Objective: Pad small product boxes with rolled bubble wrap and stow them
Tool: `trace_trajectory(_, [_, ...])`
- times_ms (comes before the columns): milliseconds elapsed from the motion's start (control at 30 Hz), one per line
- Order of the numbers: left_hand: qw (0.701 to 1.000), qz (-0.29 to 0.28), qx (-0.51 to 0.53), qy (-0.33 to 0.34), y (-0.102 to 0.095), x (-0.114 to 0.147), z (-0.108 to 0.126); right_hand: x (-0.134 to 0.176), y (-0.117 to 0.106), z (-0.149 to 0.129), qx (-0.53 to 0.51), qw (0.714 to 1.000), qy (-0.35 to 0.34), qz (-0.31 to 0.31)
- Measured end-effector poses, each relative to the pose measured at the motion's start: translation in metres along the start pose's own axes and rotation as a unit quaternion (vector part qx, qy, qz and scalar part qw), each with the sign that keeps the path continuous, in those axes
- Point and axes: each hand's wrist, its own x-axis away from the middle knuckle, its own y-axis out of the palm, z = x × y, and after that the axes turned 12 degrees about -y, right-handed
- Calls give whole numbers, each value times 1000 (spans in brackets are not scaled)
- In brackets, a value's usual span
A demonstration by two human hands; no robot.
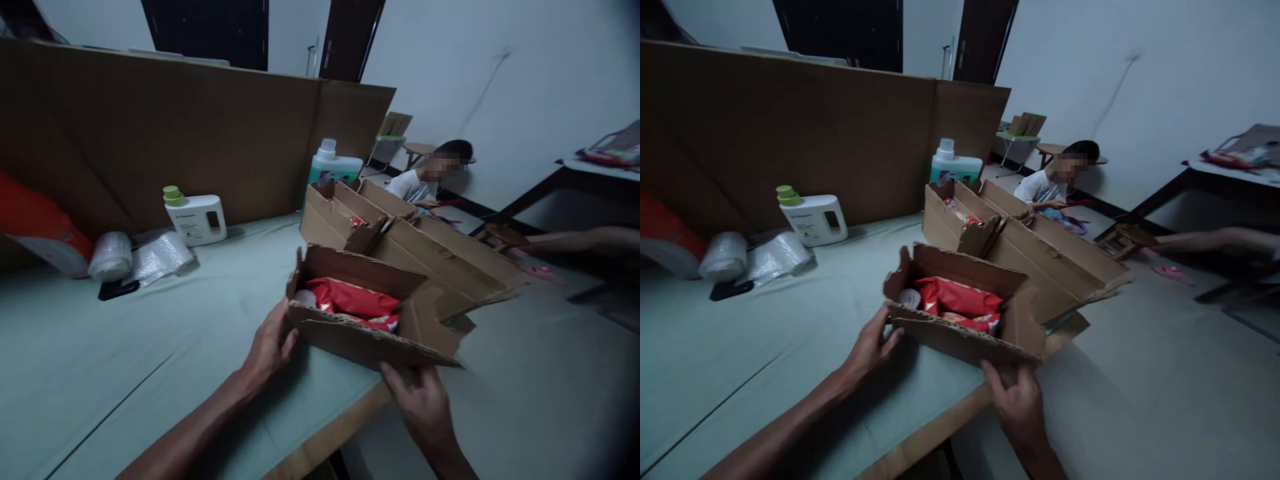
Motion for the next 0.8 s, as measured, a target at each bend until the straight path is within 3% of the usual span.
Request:
trace_trajectory(100, [998, -38, -43, 1, 39, -34, 26, 13, -23, 21, -13, 997, 43, 55])
trace_trajectory(200, [996, -61, -59, -21, 71, -60, 44, 25, -30, 32, -31, 994, 72, 78])
trace_trajectory(333, [995, -93, -24, -18, 112, -76, 46, 35, -19, 46, -63, 992, 70, 84])
trace_trajectory(467, [986, -161, 31, 16, 140, -73, 36, 28, -6, 57, -54, 997, 8, 62])
trace_trajectory(567, [976, -211, 0, 51, 144, -60, 31, 17, -6, 63, -19, 999, -30, 34])
trace_trajectory(633, [971, -229, -24, 59, 136, -47, 28, 15, -11, 66, 6, 999, -44, 23])
trace_trajectory(700, [967, -242, -48, 67, 119, -33, 22, 19, -19, 70, 34, 997, -65, 17])
trace_trajectory(800, [952, -260, -122, 108, 79, -8, 6, 27, -25, 81, 34, 993, -114, -2])
